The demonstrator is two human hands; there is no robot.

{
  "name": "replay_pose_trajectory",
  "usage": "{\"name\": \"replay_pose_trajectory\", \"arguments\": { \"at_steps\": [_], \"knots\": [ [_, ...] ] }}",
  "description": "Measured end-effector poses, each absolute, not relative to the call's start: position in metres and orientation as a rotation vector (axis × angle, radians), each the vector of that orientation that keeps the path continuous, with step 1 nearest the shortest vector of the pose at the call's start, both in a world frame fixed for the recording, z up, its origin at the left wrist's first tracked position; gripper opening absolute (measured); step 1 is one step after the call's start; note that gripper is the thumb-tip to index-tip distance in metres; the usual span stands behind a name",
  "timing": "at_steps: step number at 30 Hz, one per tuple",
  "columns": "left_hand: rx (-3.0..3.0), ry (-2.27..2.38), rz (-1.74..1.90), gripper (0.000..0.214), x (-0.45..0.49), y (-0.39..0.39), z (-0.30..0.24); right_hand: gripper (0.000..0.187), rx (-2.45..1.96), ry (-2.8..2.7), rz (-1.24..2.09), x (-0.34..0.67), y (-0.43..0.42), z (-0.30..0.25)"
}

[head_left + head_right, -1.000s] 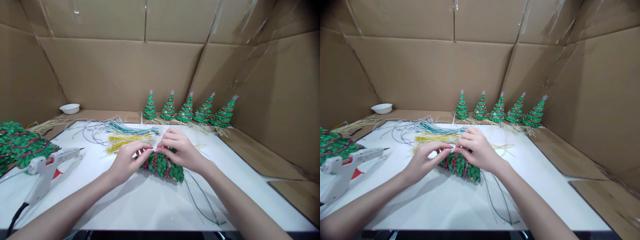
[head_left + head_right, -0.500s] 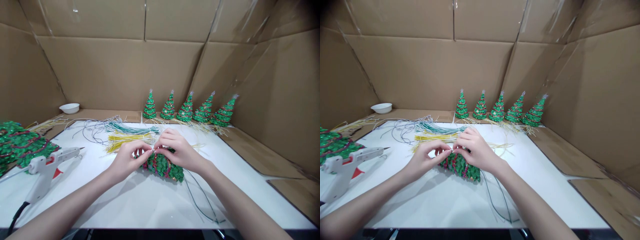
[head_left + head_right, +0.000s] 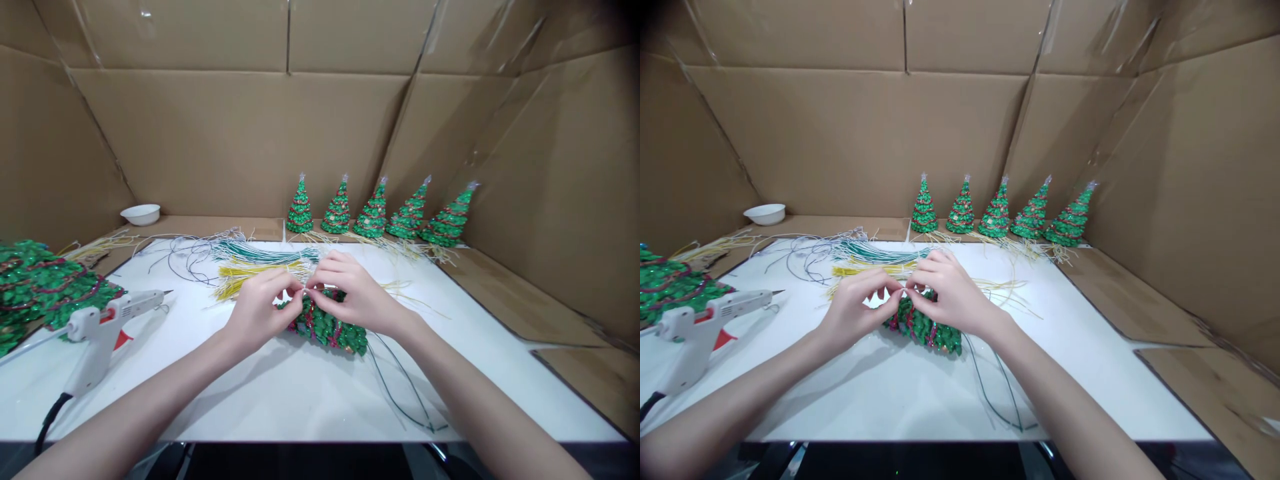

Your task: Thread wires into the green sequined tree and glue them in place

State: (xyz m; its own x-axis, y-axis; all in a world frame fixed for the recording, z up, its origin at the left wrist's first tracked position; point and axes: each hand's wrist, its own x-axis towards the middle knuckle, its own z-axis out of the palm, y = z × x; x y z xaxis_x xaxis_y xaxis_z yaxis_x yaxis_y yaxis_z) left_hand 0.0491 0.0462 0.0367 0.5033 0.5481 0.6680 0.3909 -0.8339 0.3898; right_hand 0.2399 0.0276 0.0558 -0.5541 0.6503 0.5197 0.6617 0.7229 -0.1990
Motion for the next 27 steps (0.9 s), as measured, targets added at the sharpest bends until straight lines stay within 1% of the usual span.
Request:
{"name": "replay_pose_trajectory", "arguments": {
  "at_steps": [8, 16, 22, 27],
  "knots": [
    [2.554, 0.878, 1.274, 0.014, 0.051, 0.050, 0.041, 0.016, -1.007, -2.319, -0.122, 0.236, 0.029, 0.059],
    [2.546, 0.930, 1.462, 0.017, 0.056, 0.044, 0.041, 0.021, -0.999, -2.227, -0.228, 0.226, 0.027, 0.058],
    [2.645, 0.926, 1.604, 0.018, 0.058, 0.044, 0.037, 0.019, -1.040, -2.148, -0.180, 0.222, 0.024, 0.055],
    [2.601, 0.858, 1.501, 0.017, 0.051, 0.046, 0.039, 0.014, -1.067, -2.184, -0.090, 0.228, 0.022, 0.057]
  ]
}}
